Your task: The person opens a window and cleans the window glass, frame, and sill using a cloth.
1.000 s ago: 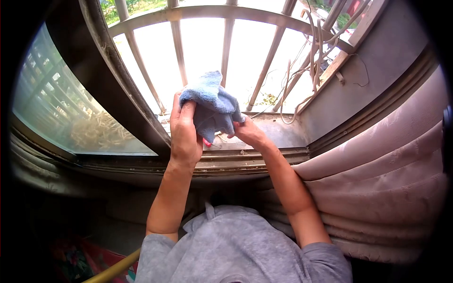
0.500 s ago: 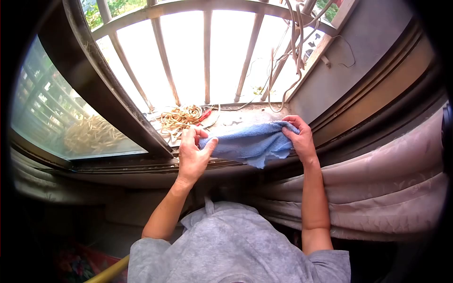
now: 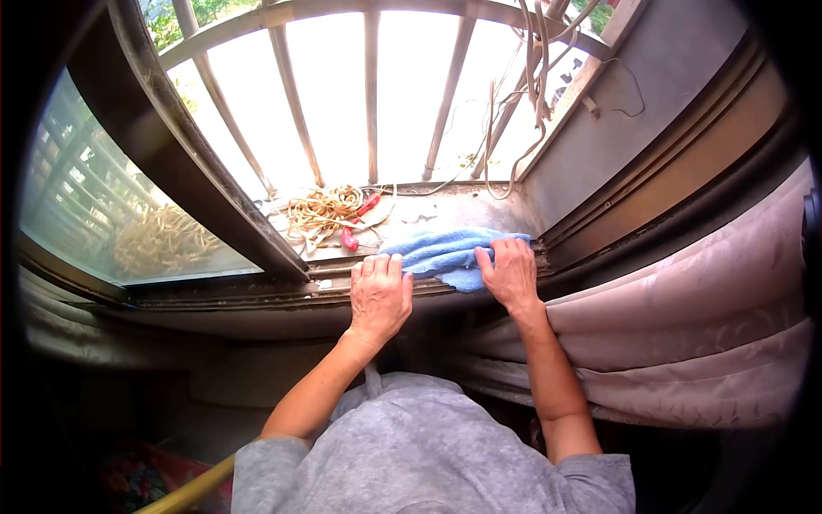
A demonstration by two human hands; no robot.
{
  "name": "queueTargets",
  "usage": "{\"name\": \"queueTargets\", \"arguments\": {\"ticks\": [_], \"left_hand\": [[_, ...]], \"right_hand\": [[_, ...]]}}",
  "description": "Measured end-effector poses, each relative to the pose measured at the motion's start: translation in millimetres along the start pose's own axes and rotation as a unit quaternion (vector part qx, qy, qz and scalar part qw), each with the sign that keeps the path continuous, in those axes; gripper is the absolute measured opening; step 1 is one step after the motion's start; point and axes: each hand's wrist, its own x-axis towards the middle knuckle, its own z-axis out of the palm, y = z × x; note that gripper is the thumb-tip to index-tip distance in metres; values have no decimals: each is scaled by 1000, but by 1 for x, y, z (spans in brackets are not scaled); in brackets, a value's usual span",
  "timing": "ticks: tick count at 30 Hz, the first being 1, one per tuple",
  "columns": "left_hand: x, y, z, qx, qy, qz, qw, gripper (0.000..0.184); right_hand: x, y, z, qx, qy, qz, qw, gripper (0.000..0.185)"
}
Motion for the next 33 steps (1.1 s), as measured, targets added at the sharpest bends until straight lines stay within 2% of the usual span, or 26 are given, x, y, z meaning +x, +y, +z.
{"name": "queueTargets", "arguments": {"ticks": [3,4,6,8,10,13,15,16,17,19,21,22,23,24,27,28,29,30,31,32,33], "left_hand": [[15,3,10,-89,-35,2,995,36],[16,8,16,-104,-32,7,994,37],[22,23,27,-133,-27,20,991,39],[29,31,43,-197,-32,14,980,45],[41,43,43,-226,-35,-22,973,47],[58,34,24,-363,-187,-211,888,54],[56,17,40,-552,-124,-246,787,55],[57,13,41,-639,-91,-256,720,55],[57,12,41,-673,-54,-268,687,60],[74,7,32,-637,33,-185,747,59],[117,-3,-7,-573,106,-102,806,56],[141,-13,-20,-538,138,-61,829,53],[168,-29,-21,-389,120,-65,911,51],[181,-40,-20,-229,96,-64,966,48],[191,-27,-25,-177,220,-11,959,50],[186,-27,-22,-168,192,-25,967,48],[184,-28,-19,-159,163,-39,973,47],[188,-29,-19,-149,144,-48,977,46],[186,-26,-19,-154,175,-51,971,33],[183,-21,-20,-196,170,-58,964,28],[177,-9,-31,-238,159,-66,956,24]], "right_hand": [[3,-16,3,66,-8,-43,997,25],[2,-23,5,51,-1,-50,997,22],[3,-31,5,73,-32,-35,996,24],[4,-35,3,159,-33,-7,987,27],[6,-43,4,216,-65,20,974,35],[21,-43,11,342,-120,140,921,39],[28,-28,29,461,-154,198,851,44],[32,-33,36,524,-132,171,823,48],[34,-45,44,584,-112,143,791,52],[58,-66,38,671,-94,67,733,60],[104,-90,-13,652,-49,27,757,56],[129,-92,-20,532,31,-31,846,53],[149,-99,-38,372,-19,-12,928,51],[168,-86,-10,210,-16,-31,977,51],[186,-101,-32,271,114,-53,954,40],[181,-103,-33,299,134,-40,944,36],[185,-94,-18,249,84,-19,965,29],[182,-89,-15,283,106,-18,953,27],[181,-83,-14,315,133,-19,939,26],[177,-76,-15,348,156,-17,924,25],[169,-68,-25,376,96,57,920,19]]}}
